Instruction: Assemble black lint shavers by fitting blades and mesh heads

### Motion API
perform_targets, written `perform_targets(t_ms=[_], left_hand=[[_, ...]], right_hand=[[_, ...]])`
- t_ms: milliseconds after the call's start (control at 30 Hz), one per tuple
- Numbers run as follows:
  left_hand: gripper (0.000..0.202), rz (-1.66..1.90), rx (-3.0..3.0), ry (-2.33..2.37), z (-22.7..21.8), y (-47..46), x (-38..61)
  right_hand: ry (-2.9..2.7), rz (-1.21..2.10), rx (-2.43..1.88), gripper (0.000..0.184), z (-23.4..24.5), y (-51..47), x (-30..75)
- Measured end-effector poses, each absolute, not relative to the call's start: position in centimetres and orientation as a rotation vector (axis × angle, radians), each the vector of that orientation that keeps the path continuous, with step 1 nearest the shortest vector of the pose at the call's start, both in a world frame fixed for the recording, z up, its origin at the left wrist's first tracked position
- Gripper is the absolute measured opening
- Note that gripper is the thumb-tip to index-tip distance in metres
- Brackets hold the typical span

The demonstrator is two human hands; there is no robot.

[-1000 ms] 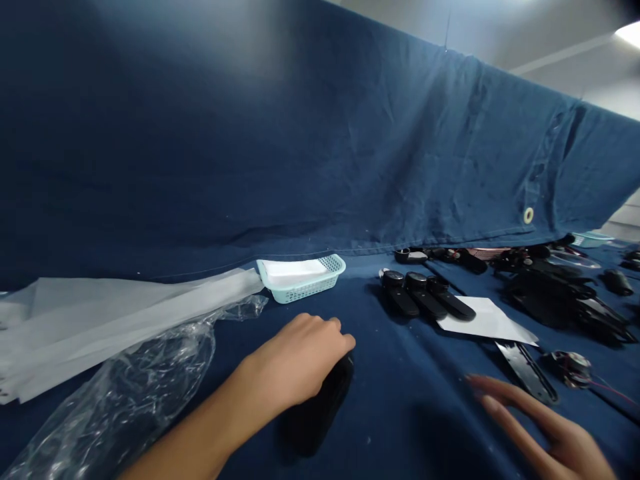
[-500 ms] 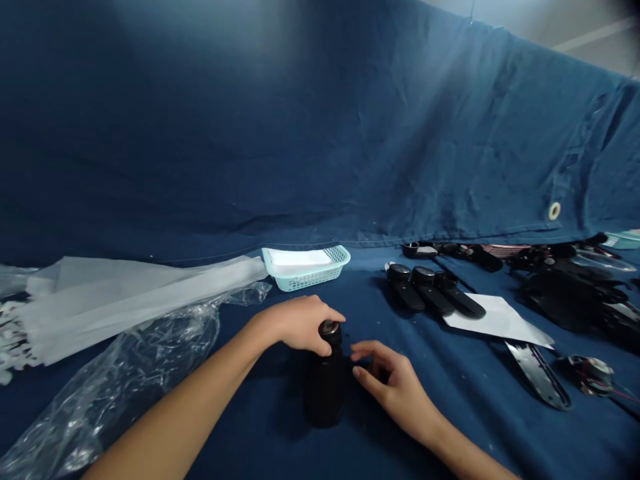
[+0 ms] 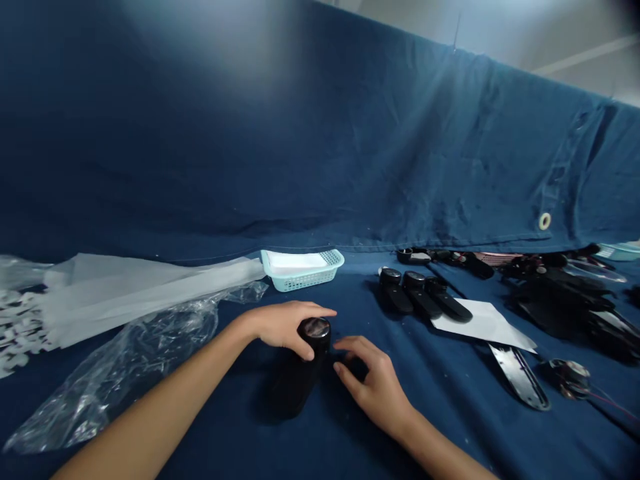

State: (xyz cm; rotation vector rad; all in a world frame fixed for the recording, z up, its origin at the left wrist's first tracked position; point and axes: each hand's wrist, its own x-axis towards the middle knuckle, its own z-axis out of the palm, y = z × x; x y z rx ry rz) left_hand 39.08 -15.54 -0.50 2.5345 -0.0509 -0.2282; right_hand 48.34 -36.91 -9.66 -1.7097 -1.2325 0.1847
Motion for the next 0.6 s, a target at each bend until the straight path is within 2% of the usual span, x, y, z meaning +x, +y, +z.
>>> perform_targets(t_ms=[67,233,300,333,433,600], left_hand=[[0.092,-0.153,2.469,0.080,-0.9,-15.6,37.3],[0.078,0.064,2.380,0.361,-3.8,-18.0,32.7],[0.091,0.118,2.408,0.403,-5.5,-19.6,31.6],[0.097,0.174,2.476,0.417,-6.4,-20.4,31.3],[0.096,0.282,2.593,0.448,-8.5,-21.8,31.1],[0.097,0.283,2.605,0.424,-10.0,-21.6,31.3]], right_hand=[[-1.233,0.133,-1.705,0.034,-9.8,-36.9,48.4],[-1.312,0.141,-1.698,0.071,-10.4,-36.2,48.4],[-1.402,0.180,-1.710,0.083,-10.5,-35.9,48.2],[-1.451,0.188,-1.725,0.086,-10.5,-35.7,48.1],[-1.560,0.136,-1.789,0.092,-10.4,-35.4,47.6],[-1.597,0.071,-1.835,0.098,-9.9,-35.3,47.4]])
